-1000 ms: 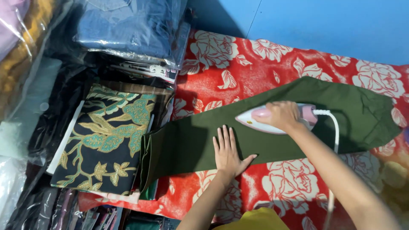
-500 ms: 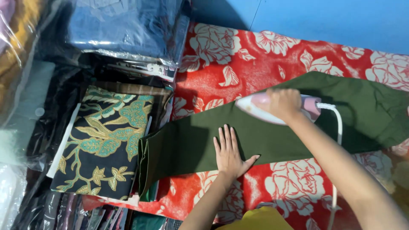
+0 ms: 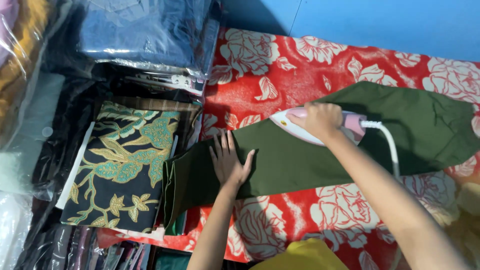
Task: The person irons a pair of green trousers laid out on a red floral-patterned surface. They use a spray bottle to mist the fabric and a pink electric iron to smooth it, repeatedly moving the iron along the length of the pants while holding the fabric with their left hand.
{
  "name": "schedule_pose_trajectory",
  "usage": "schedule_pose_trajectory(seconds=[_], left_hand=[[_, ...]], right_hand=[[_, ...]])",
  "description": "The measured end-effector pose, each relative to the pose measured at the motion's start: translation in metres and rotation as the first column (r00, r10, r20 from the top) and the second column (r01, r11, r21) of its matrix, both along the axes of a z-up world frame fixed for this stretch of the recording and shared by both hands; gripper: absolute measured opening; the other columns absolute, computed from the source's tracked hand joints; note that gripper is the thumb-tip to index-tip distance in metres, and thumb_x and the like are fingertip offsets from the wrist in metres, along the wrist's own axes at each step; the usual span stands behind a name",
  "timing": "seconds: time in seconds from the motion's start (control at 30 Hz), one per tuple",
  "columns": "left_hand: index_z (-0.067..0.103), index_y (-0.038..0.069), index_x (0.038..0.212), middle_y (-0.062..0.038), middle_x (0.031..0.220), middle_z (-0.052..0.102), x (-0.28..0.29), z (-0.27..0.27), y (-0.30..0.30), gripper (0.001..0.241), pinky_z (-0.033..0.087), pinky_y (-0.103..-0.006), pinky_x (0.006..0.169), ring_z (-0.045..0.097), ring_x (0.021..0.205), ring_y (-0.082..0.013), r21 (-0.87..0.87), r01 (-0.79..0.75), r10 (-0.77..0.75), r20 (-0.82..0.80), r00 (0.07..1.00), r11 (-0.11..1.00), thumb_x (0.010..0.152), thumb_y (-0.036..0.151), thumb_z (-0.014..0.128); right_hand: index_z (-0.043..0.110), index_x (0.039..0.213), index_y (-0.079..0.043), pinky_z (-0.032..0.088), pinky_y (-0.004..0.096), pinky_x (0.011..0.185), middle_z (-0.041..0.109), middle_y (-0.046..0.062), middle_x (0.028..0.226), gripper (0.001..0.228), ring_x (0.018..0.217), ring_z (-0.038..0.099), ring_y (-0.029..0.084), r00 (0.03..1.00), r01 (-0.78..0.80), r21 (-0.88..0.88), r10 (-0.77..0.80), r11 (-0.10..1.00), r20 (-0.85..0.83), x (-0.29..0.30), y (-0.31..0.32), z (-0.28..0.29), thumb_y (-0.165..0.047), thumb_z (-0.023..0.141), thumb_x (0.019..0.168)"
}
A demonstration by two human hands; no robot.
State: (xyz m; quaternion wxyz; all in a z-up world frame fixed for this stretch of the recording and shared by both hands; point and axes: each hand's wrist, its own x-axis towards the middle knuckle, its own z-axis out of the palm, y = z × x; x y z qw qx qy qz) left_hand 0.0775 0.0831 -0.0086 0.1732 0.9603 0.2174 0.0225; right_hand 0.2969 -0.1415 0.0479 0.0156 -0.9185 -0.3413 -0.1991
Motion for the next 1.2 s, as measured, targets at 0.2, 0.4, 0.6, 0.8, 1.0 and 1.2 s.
schedule_pose_trajectory(seconds=[0.2,0.4,0.6,0.8,1.0,1.2], left_hand=[[0.018,0.008,0.163,-0.017,0.168,0.018,0.001,-0.002,0.000,0.100,0.022,-0.0615,0.121,0.015,0.155,-0.0403,0.013,-0.020,0.020,0.026,0.999,1.000,0.091,0.074,0.043],[0.022,0.008,0.162,-0.018,0.167,0.024,-0.001,-0.003,0.000,0.091,0.024,-0.0608,0.120,0.020,0.154,-0.0413,0.010,-0.032,0.031,0.076,0.997,0.999,0.095,0.066,0.042],[0.025,0.004,0.160,-0.019,0.164,0.031,-0.001,-0.015,0.001,0.071,0.026,-0.0573,0.121,0.023,0.154,-0.0392,-0.011,-0.080,0.081,0.111,0.990,0.997,0.104,0.046,0.036],[0.026,0.001,0.159,-0.021,0.164,0.031,-0.001,-0.013,0.002,0.066,0.023,-0.0571,0.122,0.021,0.154,-0.0394,-0.036,-0.078,0.083,0.132,0.988,0.996,0.106,0.039,0.031],[0.021,-0.002,0.160,-0.024,0.165,0.026,-0.003,-0.021,0.004,0.069,0.023,-0.0587,0.121,0.021,0.154,-0.0414,-0.064,-0.049,0.061,0.208,0.976,0.997,0.103,0.036,0.033],[0.022,-0.001,0.160,-0.024,0.163,0.030,-0.003,-0.027,0.004,0.068,0.025,-0.0594,0.119,0.023,0.153,-0.0410,-0.031,-0.042,0.048,0.220,0.974,0.999,0.104,0.036,0.031]], right_hand=[[0.066,0.070,-0.016,0.052,0.047,0.049,0.069,0.009,0.060,0.069,0.057,0.071,0.033,0.977,-0.186,0.020,0.187,0.982,-0.106,-0.015,0.020,0.004,-0.085,0.063,0.072],[0.064,0.067,-0.023,0.053,0.035,0.051,0.067,0.002,0.060,0.057,0.055,0.070,0.024,0.943,-0.332,0.058,0.331,0.941,0.036,-0.032,0.041,-0.003,-0.080,0.071,0.064],[0.066,0.064,-0.018,0.053,0.044,0.049,0.068,0.007,0.056,0.059,0.052,0.070,0.030,0.960,-0.276,0.060,0.278,0.959,-0.032,-0.036,0.070,0.007,-0.077,0.069,0.067],[0.067,0.068,-0.016,0.051,0.044,0.046,0.066,0.007,0.056,0.064,0.052,0.069,0.030,0.985,-0.174,0.050,0.174,0.983,0.010,-0.040,0.089,0.003,-0.080,0.066,0.073],[0.070,0.071,-0.016,0.052,0.046,0.046,0.067,0.010,0.057,0.070,0.053,0.070,0.033,0.974,-0.214,0.065,0.218,0.975,-0.058,-0.042,0.095,-0.023,-0.085,0.062,0.070],[0.072,0.070,-0.018,0.053,0.042,0.047,0.067,0.010,0.056,0.064,0.053,0.070,0.031,0.957,-0.286,0.075,0.288,0.955,-0.024,-0.064,0.102,-0.003,-0.081,0.068,0.069]])
